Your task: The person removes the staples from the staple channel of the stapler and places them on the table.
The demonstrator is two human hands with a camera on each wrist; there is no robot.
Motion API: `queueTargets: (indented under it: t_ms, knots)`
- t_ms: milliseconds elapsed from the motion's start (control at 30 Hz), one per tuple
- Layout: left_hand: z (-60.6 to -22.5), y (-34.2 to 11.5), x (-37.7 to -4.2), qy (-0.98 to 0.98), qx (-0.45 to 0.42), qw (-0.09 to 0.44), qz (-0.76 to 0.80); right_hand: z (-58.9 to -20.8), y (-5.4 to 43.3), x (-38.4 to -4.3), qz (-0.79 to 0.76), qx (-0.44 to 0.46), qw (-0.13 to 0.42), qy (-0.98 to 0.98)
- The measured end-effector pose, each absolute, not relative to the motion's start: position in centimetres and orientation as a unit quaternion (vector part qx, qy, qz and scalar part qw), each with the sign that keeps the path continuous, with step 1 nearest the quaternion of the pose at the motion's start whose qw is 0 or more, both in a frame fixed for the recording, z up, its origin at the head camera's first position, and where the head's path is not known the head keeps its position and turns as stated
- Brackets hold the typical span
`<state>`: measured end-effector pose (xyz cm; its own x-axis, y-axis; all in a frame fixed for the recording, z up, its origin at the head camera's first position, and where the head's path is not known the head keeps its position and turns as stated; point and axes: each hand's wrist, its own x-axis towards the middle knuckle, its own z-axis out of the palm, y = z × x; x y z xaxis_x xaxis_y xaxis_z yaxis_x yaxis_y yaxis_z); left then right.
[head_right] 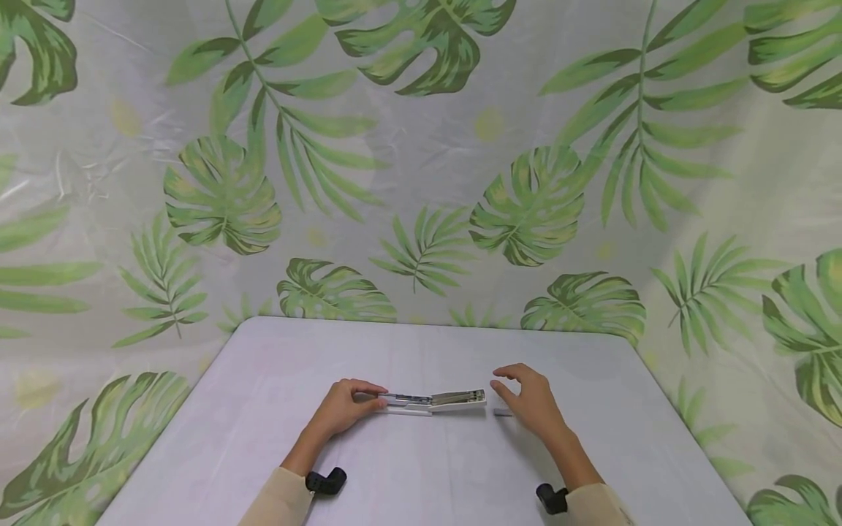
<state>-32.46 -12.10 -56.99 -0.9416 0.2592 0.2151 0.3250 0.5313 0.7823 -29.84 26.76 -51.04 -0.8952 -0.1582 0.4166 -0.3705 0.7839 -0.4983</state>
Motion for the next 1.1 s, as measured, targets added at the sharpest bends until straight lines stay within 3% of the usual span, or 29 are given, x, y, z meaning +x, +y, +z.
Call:
queueTargets:
  t_ms: [433, 600, 1100]
  knots:
    - [-56.9, -12.2, -32.2, -0.872, -0.169, 0.03, -0.458, -50.2, 19.5, -30.5, 0.338, 0.164, 0.176, -0.91]
    - [-56.7, -12.1, -32.4, -0.871, -0.181, 0.031, -0.456, -50.3, 17.2, -30.9, 0.348, 0.164, 0.151, -0.911]
    - [-56.8, -12.2, -32.6, -0.871, -0.181, 0.033, -0.455, -52.1, 13.0, -30.9, 0.384, 0.171, 0.115, -0.9]
